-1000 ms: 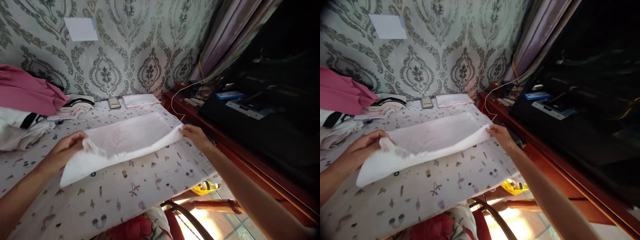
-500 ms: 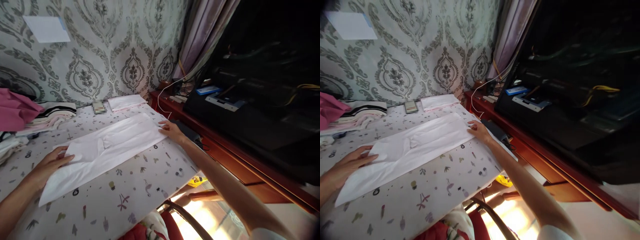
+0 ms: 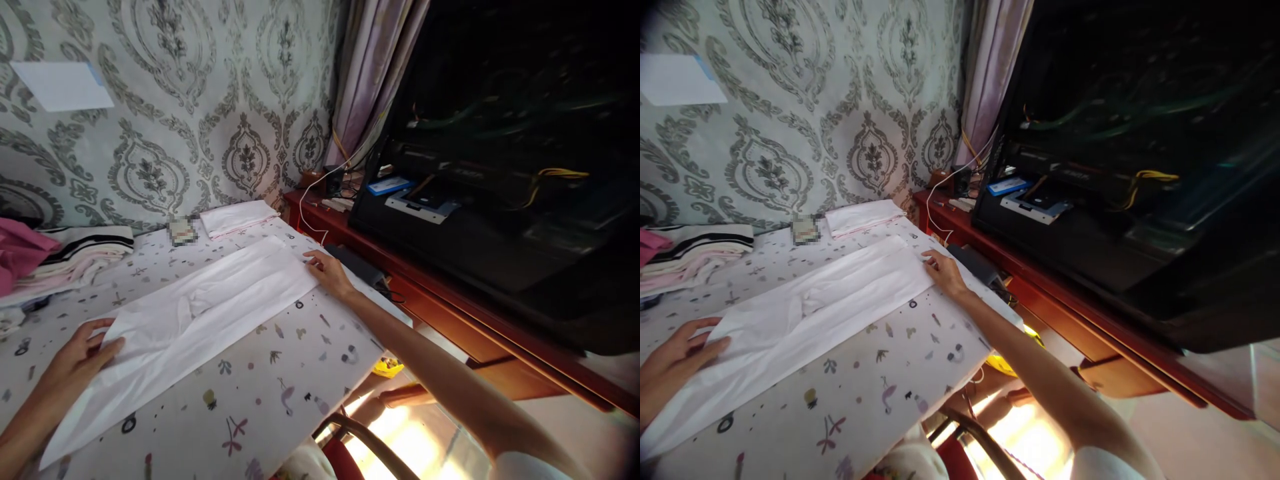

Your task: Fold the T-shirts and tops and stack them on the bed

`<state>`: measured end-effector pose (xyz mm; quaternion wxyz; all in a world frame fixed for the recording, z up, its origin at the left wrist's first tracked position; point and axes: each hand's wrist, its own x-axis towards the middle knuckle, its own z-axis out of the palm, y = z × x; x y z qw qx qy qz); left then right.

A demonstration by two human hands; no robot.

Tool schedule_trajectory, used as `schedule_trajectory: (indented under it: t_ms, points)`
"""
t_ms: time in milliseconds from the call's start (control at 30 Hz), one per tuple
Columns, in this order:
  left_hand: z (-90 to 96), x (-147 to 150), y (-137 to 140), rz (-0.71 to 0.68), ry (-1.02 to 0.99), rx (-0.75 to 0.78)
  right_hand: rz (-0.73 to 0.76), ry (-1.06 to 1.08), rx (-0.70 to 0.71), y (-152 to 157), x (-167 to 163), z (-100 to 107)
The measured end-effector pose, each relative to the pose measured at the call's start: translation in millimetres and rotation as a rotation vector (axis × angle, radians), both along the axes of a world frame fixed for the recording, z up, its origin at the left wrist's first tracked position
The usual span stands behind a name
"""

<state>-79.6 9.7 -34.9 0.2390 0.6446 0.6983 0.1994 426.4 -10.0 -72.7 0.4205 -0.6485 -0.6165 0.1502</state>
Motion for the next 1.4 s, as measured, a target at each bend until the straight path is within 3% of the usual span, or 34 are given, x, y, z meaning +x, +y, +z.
schedule_trajectory:
  t_ms: [133, 433, 533, 633, 767, 867, 1067, 1133, 1200, 1300, 1400]
  points:
    - [2.9, 4, -1, 0.017, -0.102, 0.005, 0.014, -0.121, -0.02, -1, -2, 2]
    - [19.6, 19, -15, -0.159, 0.543, 0.257, -0.062, -0.327, -0.012, 0, -3, -3]
    - [25.8, 42, -22, -0.324, 0.575, 0.45, -0.086, -0.458, 0.089, -6, -17, 6]
    - [19.7, 78, -29, -0.606, 0.351, 0.461, 0.147, -0.514, 0.181, -14, -47, 16]
    - [-1.7, 119, -38, -0.934, 0.226, 0.351, 0.553, -0.503, 0.08, -23, -81, 14]
    - [-10.9, 128, -41, -0.992, 0.231, 0.261, 0.572, -0.55, -0.023, -26, -71, 1]
    - [1.2, 105, -41, -0.965, 0.081, 0.195, 0.28, -0.693, -0.105, -23, -15, -19]
    - [8.0, 89, -32, -0.85, -0.018, 0.238, 0.167, -0.703, -0.064, -23, -17, -14]
    - [12.9, 67, -15, -0.602, -0.067, 0.324, 0.143, -0.656, 0.016, -21, -38, -3]
    - [13.7, 29, 13, -0.206, 0.032, 0.375, 0.313, -0.452, 0.07, -11, -96, 19]
    - [8.8, 0, 30, -0.044, 0.076, 0.25, 0.534, -0.256, -0.03, 12, -166, 34]
